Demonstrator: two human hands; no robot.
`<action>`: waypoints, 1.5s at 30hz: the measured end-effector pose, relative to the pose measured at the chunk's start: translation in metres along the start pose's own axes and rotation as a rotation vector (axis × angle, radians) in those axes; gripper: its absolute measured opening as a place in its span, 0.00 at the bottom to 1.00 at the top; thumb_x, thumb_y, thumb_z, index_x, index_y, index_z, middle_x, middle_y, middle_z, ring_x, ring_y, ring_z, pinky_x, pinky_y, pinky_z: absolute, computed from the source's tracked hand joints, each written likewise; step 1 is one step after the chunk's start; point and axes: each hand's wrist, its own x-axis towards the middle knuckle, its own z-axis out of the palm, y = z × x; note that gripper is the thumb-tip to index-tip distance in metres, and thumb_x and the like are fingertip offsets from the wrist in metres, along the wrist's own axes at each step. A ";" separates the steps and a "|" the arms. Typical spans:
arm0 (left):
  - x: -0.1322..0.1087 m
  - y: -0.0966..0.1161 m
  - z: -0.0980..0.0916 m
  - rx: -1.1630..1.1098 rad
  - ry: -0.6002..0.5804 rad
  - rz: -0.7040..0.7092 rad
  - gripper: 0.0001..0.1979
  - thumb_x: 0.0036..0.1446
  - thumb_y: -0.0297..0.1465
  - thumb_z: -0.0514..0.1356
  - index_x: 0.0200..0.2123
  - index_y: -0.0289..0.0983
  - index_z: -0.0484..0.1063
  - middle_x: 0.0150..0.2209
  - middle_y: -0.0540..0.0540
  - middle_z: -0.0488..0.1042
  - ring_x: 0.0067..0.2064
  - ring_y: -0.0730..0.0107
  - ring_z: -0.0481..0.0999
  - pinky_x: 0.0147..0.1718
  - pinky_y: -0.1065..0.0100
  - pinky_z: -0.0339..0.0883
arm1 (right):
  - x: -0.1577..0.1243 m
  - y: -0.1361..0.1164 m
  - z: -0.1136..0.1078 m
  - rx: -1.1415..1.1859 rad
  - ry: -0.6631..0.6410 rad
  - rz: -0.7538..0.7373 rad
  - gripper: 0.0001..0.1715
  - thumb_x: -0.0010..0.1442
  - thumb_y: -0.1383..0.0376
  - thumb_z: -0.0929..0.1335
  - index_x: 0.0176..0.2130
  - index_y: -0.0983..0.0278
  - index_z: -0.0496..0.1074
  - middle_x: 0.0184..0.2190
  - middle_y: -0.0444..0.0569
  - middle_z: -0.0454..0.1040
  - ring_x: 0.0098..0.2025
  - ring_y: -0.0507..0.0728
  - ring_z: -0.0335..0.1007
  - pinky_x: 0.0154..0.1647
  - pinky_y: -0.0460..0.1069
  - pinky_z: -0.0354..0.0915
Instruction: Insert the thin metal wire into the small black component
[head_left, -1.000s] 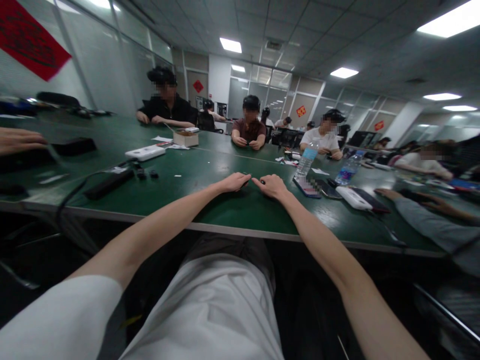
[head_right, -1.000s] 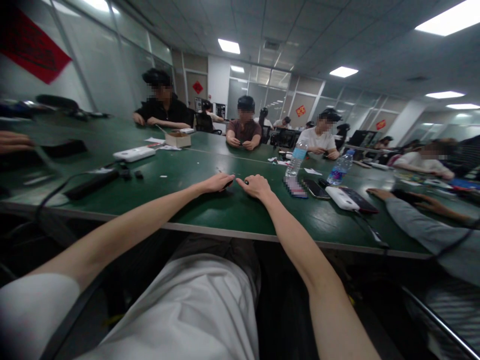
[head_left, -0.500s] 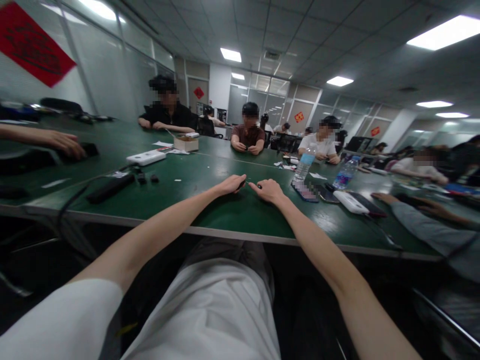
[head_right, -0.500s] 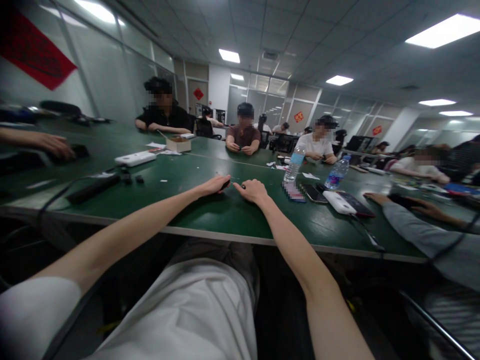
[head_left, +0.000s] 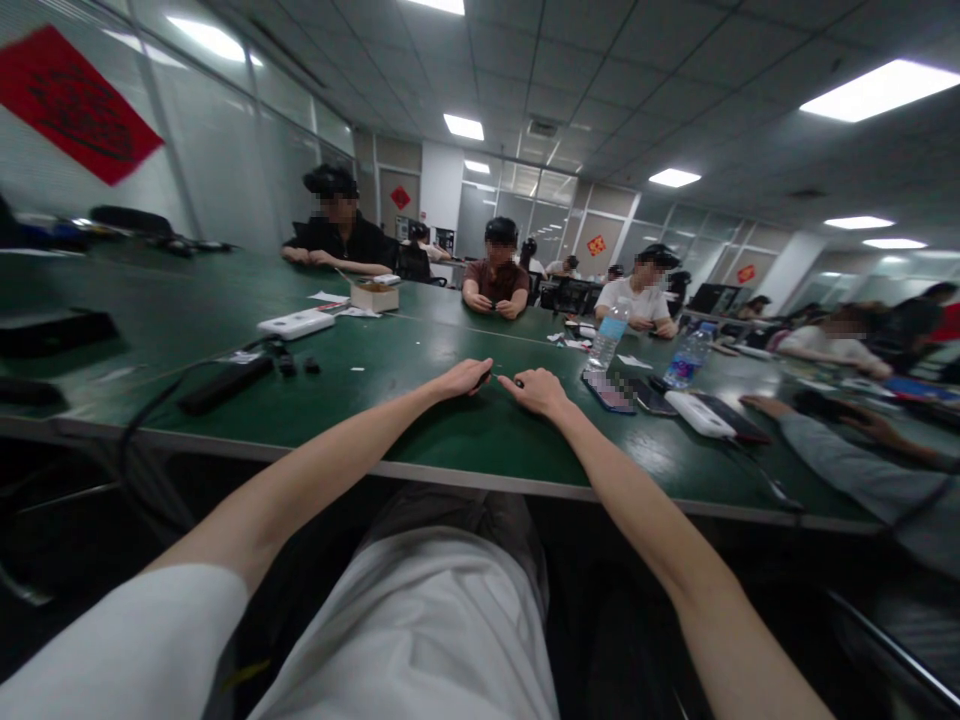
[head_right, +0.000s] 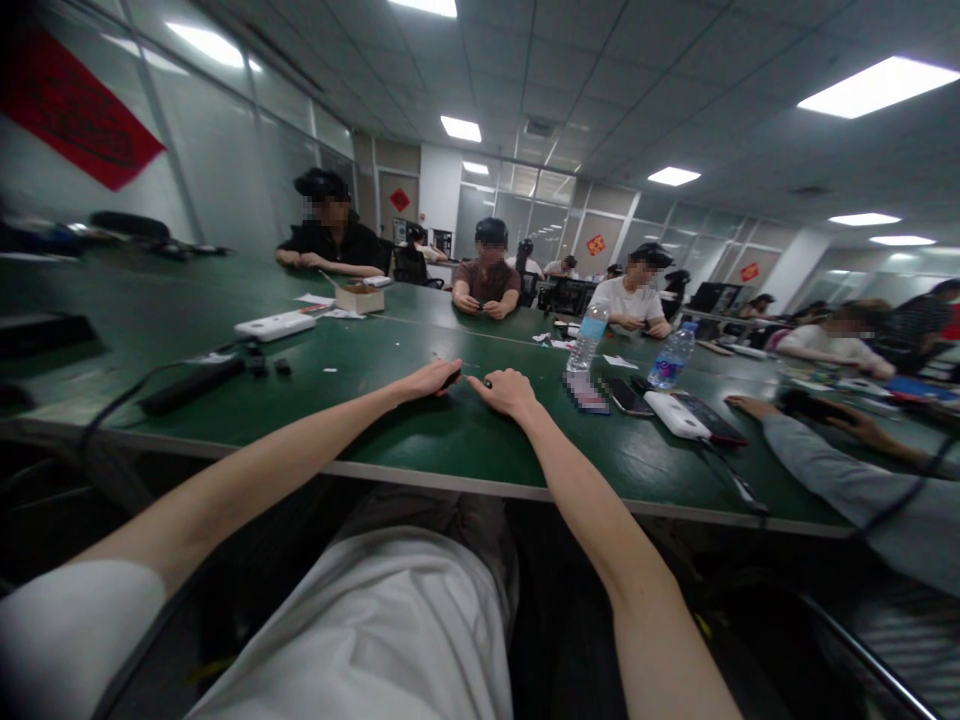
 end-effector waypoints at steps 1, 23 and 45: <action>0.000 0.000 0.000 -0.004 -0.005 -0.003 0.28 0.64 0.48 0.42 0.23 0.36 0.66 0.12 0.52 0.61 0.17 0.72 0.60 0.22 0.69 0.54 | 0.000 0.000 0.000 -0.001 0.003 -0.001 0.48 0.60 0.34 0.47 0.39 0.60 0.79 0.40 0.55 0.78 0.44 0.62 0.73 0.43 0.50 0.64; 0.001 -0.003 0.001 -0.062 -0.035 0.003 0.28 0.64 0.49 0.42 0.25 0.36 0.66 0.12 0.53 0.60 0.16 0.72 0.59 0.21 0.69 0.53 | 0.002 0.003 0.006 0.015 -0.003 0.015 0.45 0.61 0.35 0.49 0.40 0.60 0.79 0.42 0.54 0.78 0.46 0.62 0.72 0.45 0.50 0.63; 0.009 -0.014 0.003 -0.029 -0.035 0.027 0.29 0.63 0.52 0.42 0.24 0.37 0.66 0.11 0.53 0.61 0.16 0.72 0.60 0.22 0.69 0.54 | 0.002 0.004 0.007 0.012 0.011 -0.008 0.44 0.62 0.35 0.50 0.39 0.59 0.79 0.40 0.54 0.79 0.44 0.61 0.73 0.43 0.49 0.63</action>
